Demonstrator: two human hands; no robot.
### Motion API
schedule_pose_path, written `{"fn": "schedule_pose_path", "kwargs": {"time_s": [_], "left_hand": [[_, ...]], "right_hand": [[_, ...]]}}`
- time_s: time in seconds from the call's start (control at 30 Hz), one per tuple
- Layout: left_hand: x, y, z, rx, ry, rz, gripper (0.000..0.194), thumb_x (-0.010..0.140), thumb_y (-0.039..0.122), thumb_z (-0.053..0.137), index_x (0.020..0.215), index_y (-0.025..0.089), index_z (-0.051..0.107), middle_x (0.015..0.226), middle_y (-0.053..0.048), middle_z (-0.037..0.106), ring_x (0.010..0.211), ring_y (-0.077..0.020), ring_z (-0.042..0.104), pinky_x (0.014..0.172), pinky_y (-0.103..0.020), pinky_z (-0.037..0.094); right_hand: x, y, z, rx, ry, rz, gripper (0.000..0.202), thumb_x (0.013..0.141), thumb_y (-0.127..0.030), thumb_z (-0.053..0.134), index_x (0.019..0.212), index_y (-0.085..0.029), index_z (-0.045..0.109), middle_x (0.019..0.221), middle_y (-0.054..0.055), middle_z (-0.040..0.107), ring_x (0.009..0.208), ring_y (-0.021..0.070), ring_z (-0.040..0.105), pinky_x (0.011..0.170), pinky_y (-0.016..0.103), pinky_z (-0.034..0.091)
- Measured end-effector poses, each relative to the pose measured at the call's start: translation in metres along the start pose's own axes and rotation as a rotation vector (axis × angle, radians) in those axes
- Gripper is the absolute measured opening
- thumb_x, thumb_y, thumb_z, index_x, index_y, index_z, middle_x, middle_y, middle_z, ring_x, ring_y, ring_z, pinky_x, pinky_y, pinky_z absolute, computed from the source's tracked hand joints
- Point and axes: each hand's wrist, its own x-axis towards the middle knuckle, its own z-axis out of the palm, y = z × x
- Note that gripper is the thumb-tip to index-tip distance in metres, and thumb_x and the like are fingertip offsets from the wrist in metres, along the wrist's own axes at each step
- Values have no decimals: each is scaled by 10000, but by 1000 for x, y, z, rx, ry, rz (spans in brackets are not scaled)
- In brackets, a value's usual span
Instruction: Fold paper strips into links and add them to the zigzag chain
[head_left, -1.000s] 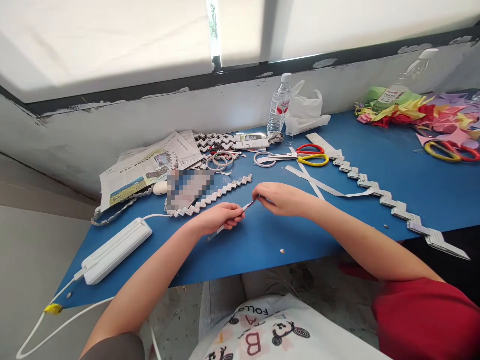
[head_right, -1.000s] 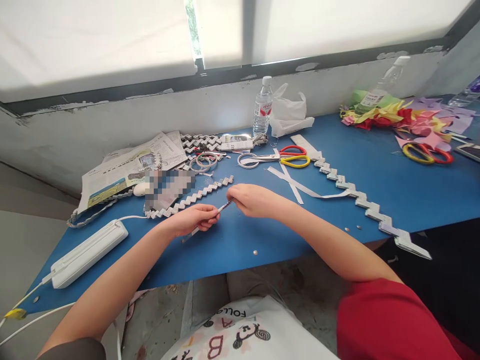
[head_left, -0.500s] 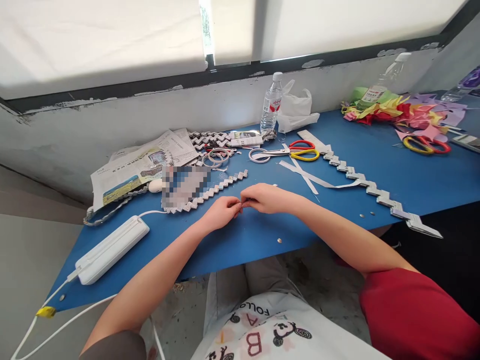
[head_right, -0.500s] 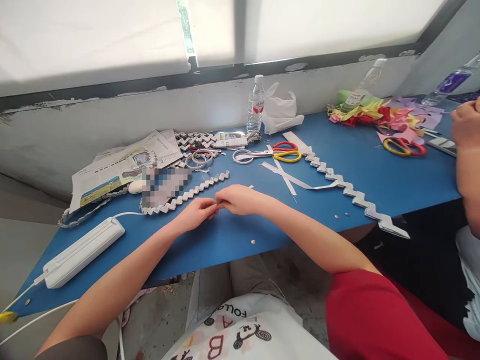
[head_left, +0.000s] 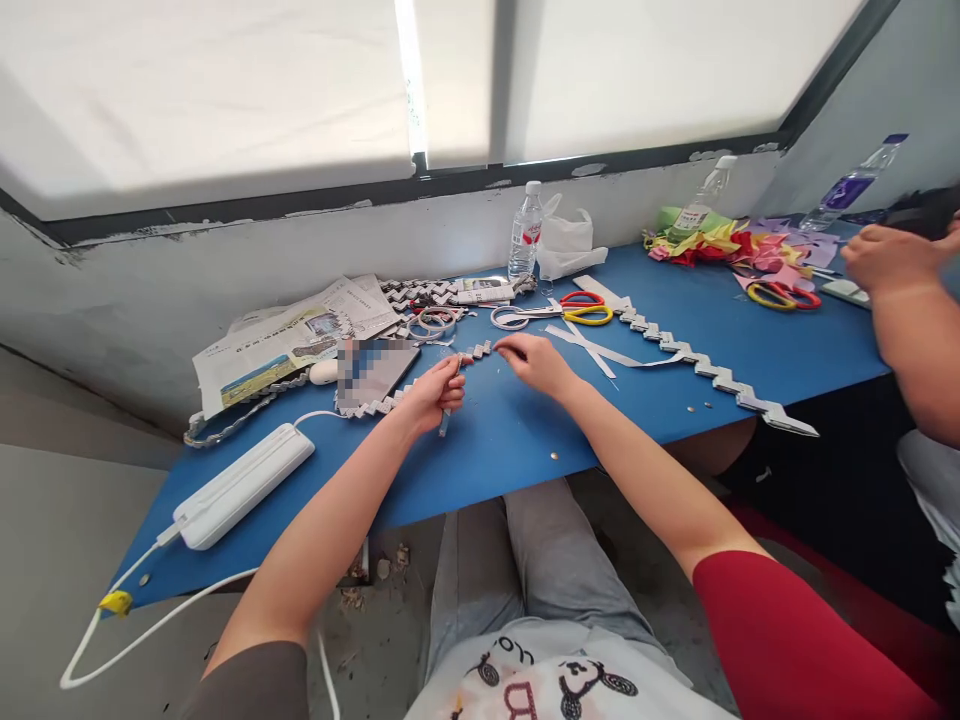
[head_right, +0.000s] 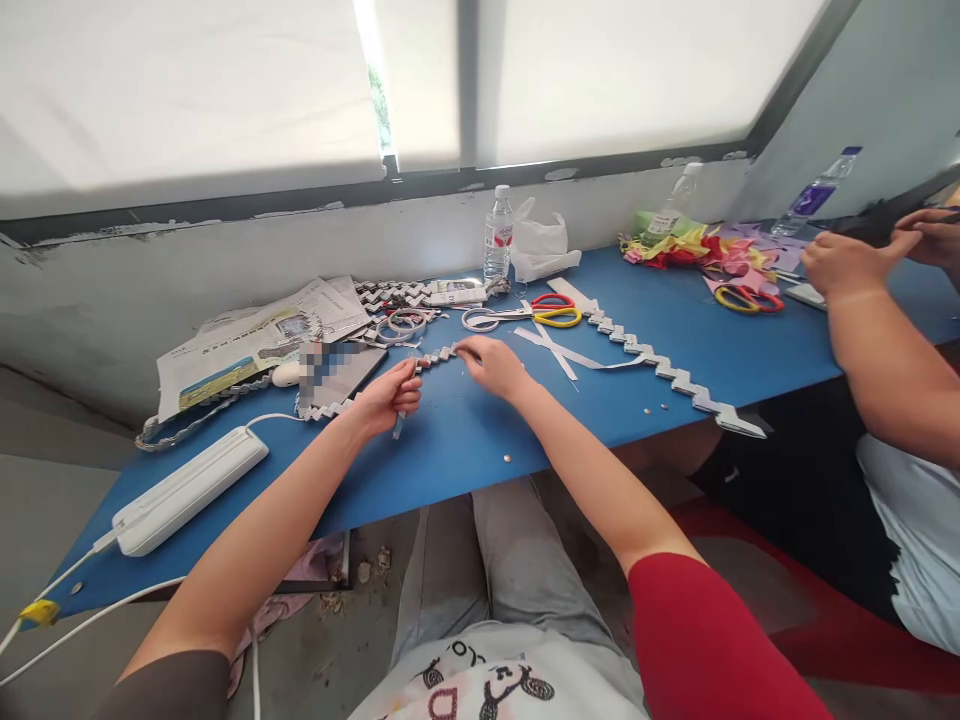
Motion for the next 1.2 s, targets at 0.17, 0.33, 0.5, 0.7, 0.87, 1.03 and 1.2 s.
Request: {"fn": "schedule_pose_path", "kwargs": {"time_s": [0.17, 0.33, 0.5, 0.7, 0.87, 1.03, 1.2], "left_hand": [[-1, -2, -1, -64, -56, -25, 362, 949, 313, 400, 822, 90, 655, 583, 21, 359, 432, -63, 267, 390, -194, 236], [-3, -4, 0, 176, -83, 188, 268, 863, 326, 564, 829, 103, 708, 650, -10, 457, 547, -82, 390, 517, -223, 356], [-4, -10, 1, 386, -15, 315, 300, 705, 418, 755, 759, 127, 703, 686, -14, 580, 665, -111, 520, 678, -259, 441], [-4, -9, 2, 492, -11, 330, 329, 732, 460, 720, 728, 131, 706, 687, -30, 641, 601, -97, 509, 633, -254, 425], [-4, -6, 3, 511, -48, 300, 328, 731, 457, 725, 713, 130, 711, 703, -44, 661, 650, -112, 550, 675, -262, 451], [-2, -9, -2, 334, -3, 173, 427, 609, 455, 834, 846, 111, 749, 786, -78, 706, 720, -147, 636, 774, -323, 501], [1, -13, -8, 291, 5, 106, 450, 555, 435, 872, 841, 104, 767, 759, -71, 713, 714, -132, 643, 804, -317, 517]], "right_hand": [[-5, 8, 13, -46, -173, -77, 220, 827, -131, 513, 854, -166, 728, 885, 101, 693, 845, 220, 621, 808, 340, 472], [-5, 4, 12, -12, -129, -115, 229, 782, -150, 560, 929, -170, 734, 1054, 124, 681, 1042, 271, 586, 969, 443, 418], [-5, -8, 15, 391, -62, -80, 296, 867, -362, 536, 1025, -171, 698, 977, 83, 694, 890, 205, 646, 812, 357, 516], [-5, -16, 22, 776, -28, 5, 374, 736, -531, 695, 851, -175, 711, 852, 53, 663, 711, 155, 596, 663, 317, 508], [-3, -17, 16, 770, -4, 71, 316, 710, -481, 719, 785, -175, 710, 856, 57, 676, 763, 169, 597, 655, 303, 486], [-6, -21, 14, 832, 4, 155, 328, 703, -483, 718, 749, -165, 651, 719, 24, 661, 641, 135, 572, 594, 277, 469], [-4, -21, 11, 813, -146, 158, 348, 712, -485, 738, 742, -160, 615, 532, -29, 569, 463, 93, 496, 455, 241, 409]]}}
